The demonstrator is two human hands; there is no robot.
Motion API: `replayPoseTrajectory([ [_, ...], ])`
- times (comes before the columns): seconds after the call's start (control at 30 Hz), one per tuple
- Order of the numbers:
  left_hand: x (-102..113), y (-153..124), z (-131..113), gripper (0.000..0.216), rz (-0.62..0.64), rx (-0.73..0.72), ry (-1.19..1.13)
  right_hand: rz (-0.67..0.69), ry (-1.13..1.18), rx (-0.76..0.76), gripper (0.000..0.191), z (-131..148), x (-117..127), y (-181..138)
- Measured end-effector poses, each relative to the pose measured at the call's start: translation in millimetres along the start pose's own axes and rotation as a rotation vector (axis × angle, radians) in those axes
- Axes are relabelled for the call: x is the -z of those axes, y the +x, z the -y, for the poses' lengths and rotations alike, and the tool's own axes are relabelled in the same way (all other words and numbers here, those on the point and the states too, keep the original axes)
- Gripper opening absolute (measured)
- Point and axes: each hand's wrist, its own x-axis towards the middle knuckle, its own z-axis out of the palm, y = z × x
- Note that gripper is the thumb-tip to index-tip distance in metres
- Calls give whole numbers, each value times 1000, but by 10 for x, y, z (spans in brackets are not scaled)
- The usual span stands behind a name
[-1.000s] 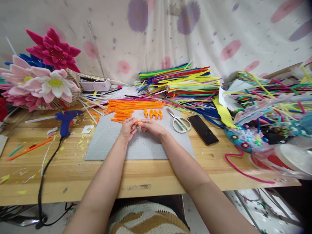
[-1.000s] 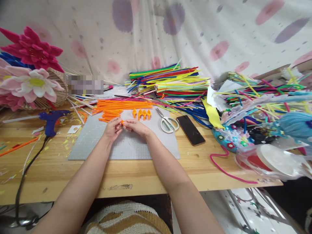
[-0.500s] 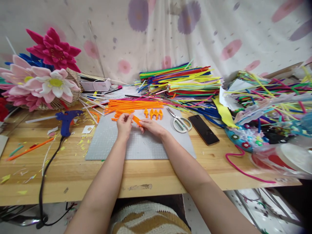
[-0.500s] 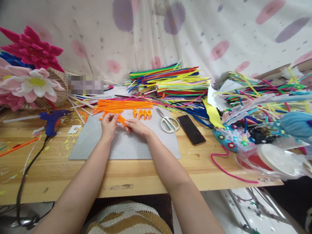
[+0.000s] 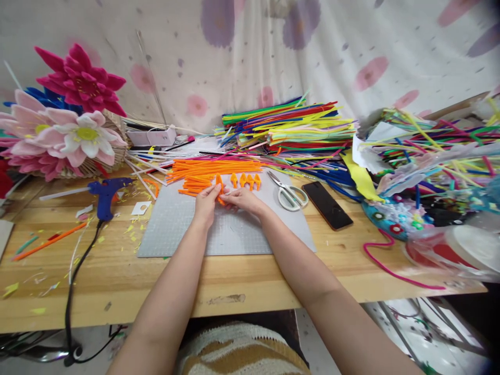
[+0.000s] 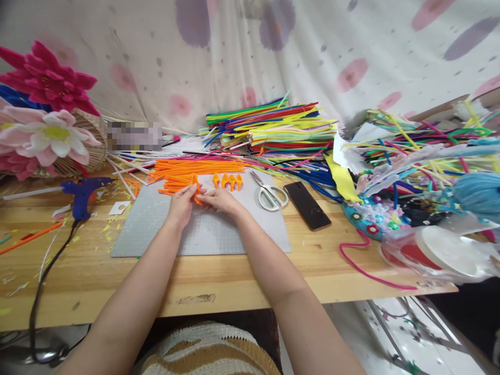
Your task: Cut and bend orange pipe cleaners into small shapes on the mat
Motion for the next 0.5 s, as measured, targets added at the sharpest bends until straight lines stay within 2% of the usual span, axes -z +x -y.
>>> replayPoseTrajectory([
  [0.07, 24, 6, -9, 26, 20, 13, -11, -45, -9, 18, 36, 23, 75, -24],
  [0.17, 44, -3, 4, 24, 90, 78, 59, -212, 104, 128, 37, 43, 116, -37],
  [0.33, 21, -53, 20, 17, 227, 258, 61, -168, 171, 189, 31, 40, 50, -19],
  [0.5, 20, -59, 24, 13, 321, 311, 38, -423, 70, 304, 31, 16, 33, 17],
])
